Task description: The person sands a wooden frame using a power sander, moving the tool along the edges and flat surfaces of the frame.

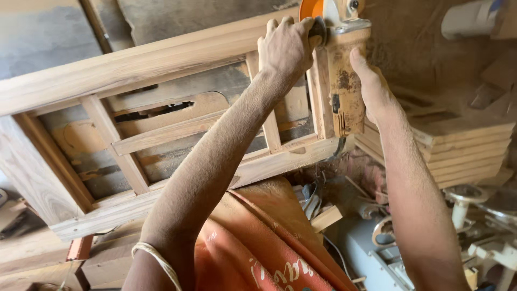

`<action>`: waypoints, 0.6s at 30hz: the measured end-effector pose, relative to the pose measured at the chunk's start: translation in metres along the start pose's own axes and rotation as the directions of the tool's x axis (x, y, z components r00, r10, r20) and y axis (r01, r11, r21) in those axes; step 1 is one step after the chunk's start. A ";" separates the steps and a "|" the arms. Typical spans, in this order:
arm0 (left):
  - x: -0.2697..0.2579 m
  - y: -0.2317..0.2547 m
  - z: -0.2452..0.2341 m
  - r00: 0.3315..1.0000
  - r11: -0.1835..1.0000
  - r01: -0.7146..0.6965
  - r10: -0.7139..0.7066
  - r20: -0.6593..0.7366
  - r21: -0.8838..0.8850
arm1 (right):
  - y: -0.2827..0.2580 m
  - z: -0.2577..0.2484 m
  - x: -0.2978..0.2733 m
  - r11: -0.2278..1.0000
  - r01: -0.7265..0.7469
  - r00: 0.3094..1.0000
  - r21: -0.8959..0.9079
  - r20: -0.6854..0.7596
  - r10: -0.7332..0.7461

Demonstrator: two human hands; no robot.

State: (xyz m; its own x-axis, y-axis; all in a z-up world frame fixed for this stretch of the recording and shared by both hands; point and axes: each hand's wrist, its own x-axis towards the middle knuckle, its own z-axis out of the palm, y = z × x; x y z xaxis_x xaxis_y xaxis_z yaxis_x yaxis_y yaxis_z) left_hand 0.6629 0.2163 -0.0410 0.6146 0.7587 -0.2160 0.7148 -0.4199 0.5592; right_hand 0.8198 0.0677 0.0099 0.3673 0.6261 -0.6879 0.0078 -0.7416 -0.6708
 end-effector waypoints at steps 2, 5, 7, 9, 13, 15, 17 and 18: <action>0.000 -0.017 -0.010 0.999 0.997 0.036 -0.035 0.011 -0.062 | -0.017 0.017 0.002 0.999 -0.030 0.999 0.023 0.042 0.029; -0.028 -0.047 -0.023 0.996 0.995 0.072 -0.076 -0.055 -0.072 | -0.033 0.055 -0.006 0.992 0.045 0.984 0.121 0.164 -0.065; -0.060 -0.073 -0.036 0.988 0.988 0.110 -0.120 -0.097 -0.105 | -0.039 0.081 -0.015 0.997 0.077 0.984 0.007 0.159 -0.077; -0.090 -0.095 -0.050 0.981 0.982 0.115 -0.136 -0.137 -0.151 | -0.042 0.111 -0.019 0.998 0.034 0.982 -0.057 0.188 -0.022; -0.141 -0.145 -0.086 0.947 0.970 0.145 -0.193 -0.256 -0.194 | -0.054 0.172 -0.025 0.993 0.053 0.954 -0.109 0.299 -0.018; -0.168 -0.176 -0.104 0.905 0.963 0.163 -0.233 -0.356 -0.215 | -0.062 0.205 -0.030 0.987 0.074 0.943 -0.144 0.333 -0.022; -0.188 -0.201 -0.118 0.921 0.936 0.239 -0.303 -0.244 -0.260 | -0.074 0.239 -0.032 0.978 0.098 0.931 -0.183 0.364 -0.026; -0.199 -0.214 -0.123 0.911 0.927 0.260 -0.328 -0.250 -0.270 | -0.079 0.256 -0.034 0.972 0.100 0.925 -0.213 0.379 -0.012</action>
State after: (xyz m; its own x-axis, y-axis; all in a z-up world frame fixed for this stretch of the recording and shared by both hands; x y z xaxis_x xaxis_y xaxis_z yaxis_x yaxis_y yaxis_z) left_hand 0.3464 0.2167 -0.0194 0.2420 0.9535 -0.1799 0.7326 -0.0580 0.6782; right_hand 0.5687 0.1668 0.0156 -0.0126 0.6799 -0.7332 0.2424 -0.7093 -0.6619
